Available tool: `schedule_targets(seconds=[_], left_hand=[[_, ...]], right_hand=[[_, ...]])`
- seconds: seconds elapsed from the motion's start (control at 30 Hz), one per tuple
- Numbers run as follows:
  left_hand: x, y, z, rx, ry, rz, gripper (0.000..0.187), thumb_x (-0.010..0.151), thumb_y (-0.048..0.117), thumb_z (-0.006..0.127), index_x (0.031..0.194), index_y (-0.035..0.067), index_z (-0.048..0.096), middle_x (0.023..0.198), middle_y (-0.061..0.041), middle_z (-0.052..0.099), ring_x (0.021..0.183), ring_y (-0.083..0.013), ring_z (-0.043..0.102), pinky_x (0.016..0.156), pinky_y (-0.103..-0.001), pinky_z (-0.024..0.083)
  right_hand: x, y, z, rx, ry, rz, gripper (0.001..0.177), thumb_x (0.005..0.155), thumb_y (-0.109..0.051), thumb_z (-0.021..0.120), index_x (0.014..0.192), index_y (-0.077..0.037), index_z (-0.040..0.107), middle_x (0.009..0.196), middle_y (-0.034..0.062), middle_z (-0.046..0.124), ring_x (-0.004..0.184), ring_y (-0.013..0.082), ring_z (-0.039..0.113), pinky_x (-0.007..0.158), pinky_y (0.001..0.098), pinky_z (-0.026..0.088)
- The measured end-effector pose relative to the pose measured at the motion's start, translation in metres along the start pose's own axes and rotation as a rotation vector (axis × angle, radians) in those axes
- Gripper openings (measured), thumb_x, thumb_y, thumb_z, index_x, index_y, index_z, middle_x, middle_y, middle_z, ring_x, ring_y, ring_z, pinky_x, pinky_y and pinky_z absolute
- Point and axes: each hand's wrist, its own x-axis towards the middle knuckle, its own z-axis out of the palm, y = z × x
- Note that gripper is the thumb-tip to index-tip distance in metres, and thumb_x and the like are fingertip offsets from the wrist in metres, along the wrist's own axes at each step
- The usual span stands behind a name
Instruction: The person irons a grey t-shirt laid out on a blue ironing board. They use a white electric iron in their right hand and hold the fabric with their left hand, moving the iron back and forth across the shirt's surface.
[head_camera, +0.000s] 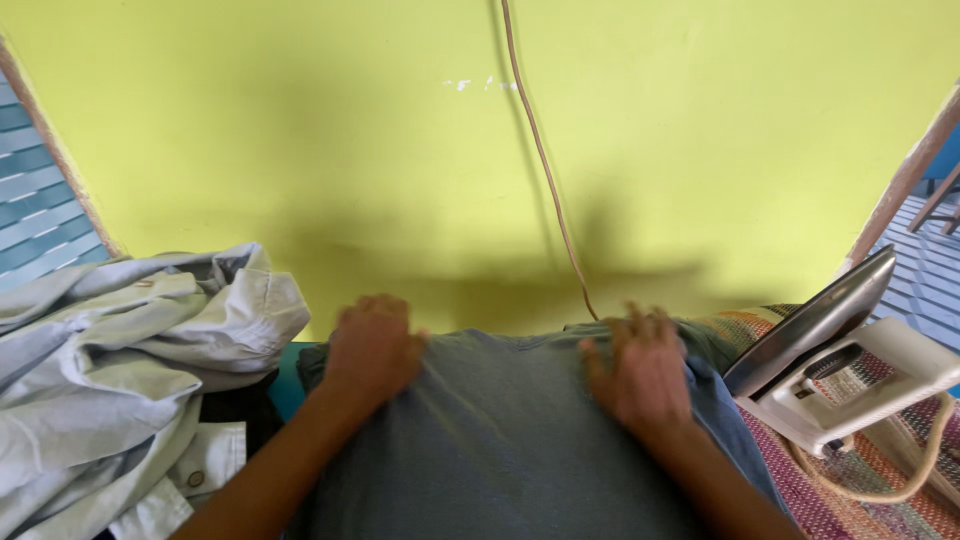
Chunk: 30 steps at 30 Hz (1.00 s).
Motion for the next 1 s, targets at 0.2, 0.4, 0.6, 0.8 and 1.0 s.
schedule_targets(seconds=[0.2, 0.4, 0.6, 0.8, 1.0], left_hand=[[-0.049, 0.021, 0.002, -0.127, -0.294, 0.233, 0.073, 0.098, 0.060, 0.037, 0.157, 0.018, 0.033, 0.168, -0.009, 0.023, 0.156, -0.0287, 0.018, 0.123, -0.054, 0.012], [-0.061, 0.044, -0.002, 0.078, -0.262, -0.146, 0.079, 0.102, 0.062, 0.026, 0.161, 0.010, 0.022, 0.170, -0.012, 0.014, 0.157, -0.0310, 0.007, 0.123, -0.058, 0.002], [-0.076, 0.037, -0.001, -0.004, -0.267, -0.088, 0.082, 0.098, 0.067, 0.031, 0.162, 0.016, 0.024, 0.171, -0.008, 0.015, 0.159, -0.0267, 0.010, 0.128, -0.045, 0.007], [-0.086, 0.042, -0.002, 0.030, -0.311, -0.202, 0.077, 0.101, 0.061, 0.027, 0.163, 0.016, 0.017, 0.172, -0.010, 0.006, 0.159, -0.0298, 0.003, 0.126, -0.050, 0.002], [-0.097, 0.050, -0.001, 0.055, -0.278, -0.239, 0.073, 0.103, 0.056, 0.026, 0.163, 0.015, 0.019, 0.171, -0.012, 0.010, 0.158, -0.0308, 0.005, 0.126, -0.052, 0.002]], right_hand=[[-0.022, 0.019, 0.002, 0.014, -0.435, -0.261, 0.063, 0.103, -0.051, 0.029, 0.158, -0.022, 0.032, 0.170, 0.0026, 0.019, 0.158, 0.0253, 0.012, 0.126, 0.0475, 0.010], [-0.022, 0.024, 0.010, -0.111, -0.442, -0.026, 0.068, 0.105, -0.052, 0.018, 0.163, -0.017, 0.017, 0.172, 0.0045, 0.008, 0.159, 0.0227, 0.005, 0.126, 0.0442, 0.008], [-0.065, 0.031, 0.005, -0.068, -0.347, -0.085, 0.064, 0.102, -0.050, 0.030, 0.158, -0.019, 0.030, 0.168, 0.0059, 0.021, 0.155, 0.0279, 0.016, 0.124, 0.0464, 0.018], [-0.109, 0.048, -0.041, 0.112, -0.100, 0.252, 0.048, 0.100, -0.046, 0.055, 0.135, -0.013, 0.061, 0.140, 0.0116, 0.062, 0.123, 0.0292, 0.062, 0.107, 0.0428, 0.052], [-0.102, 0.074, -0.079, -0.036, 0.663, 0.489, 0.074, 0.083, -0.045, 0.087, 0.124, 0.004, 0.051, 0.109, 0.0208, 0.055, 0.100, 0.0336, 0.054, 0.087, 0.0483, 0.049]])
